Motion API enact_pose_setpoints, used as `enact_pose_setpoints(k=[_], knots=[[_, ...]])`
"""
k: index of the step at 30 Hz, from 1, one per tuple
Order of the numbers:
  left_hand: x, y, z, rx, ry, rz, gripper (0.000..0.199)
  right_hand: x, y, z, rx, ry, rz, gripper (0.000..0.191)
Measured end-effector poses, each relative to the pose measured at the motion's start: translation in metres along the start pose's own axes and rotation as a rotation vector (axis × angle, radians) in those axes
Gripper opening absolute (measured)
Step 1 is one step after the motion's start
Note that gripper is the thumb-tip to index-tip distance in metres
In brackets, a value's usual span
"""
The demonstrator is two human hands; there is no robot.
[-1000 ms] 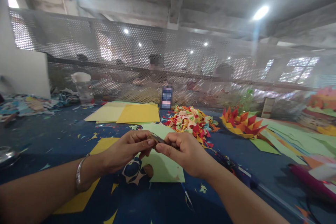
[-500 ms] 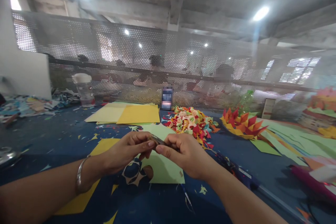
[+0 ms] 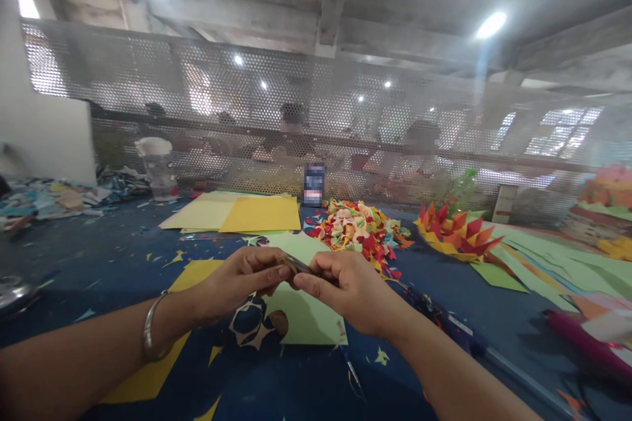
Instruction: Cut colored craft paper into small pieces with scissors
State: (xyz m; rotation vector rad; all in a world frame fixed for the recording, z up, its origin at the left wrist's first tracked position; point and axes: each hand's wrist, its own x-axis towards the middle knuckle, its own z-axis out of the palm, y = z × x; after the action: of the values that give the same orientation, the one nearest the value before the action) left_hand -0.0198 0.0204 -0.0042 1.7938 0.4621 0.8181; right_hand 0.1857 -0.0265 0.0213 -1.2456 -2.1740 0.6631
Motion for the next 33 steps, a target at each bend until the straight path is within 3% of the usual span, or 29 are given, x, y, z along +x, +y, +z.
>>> enact_pose_setpoints(k=[11, 17, 22, 28, 33], knots=[[0.001, -0.001, -0.002, 0.068, -0.026, 0.03, 0.021, -0.001, 0.0, -0.001, -0.023, -0.007, -0.013, 0.035], [0.002, 0.001, 0.002, 0.042, -0.022, -0.057, 0.022, 0.001, 0.007, -0.001, 0.004, 0.047, -0.009, 0.039], [-0.005, -0.001, 0.012, -0.031, -0.126, -0.148, 0.015, 0.006, 0.015, -0.004, -0.016, 0.131, 0.012, 0.042], [-0.018, 0.003, 0.026, 0.295, -0.353, -0.336, 0.024, 0.009, 0.022, -0.004, -0.102, 0.182, 0.033, 0.042], [-0.015, 0.025, 0.023, 0.708, -0.313, -0.175, 0.029, 0.009, 0.023, 0.0, -0.158, 0.173, 0.029, 0.04]])
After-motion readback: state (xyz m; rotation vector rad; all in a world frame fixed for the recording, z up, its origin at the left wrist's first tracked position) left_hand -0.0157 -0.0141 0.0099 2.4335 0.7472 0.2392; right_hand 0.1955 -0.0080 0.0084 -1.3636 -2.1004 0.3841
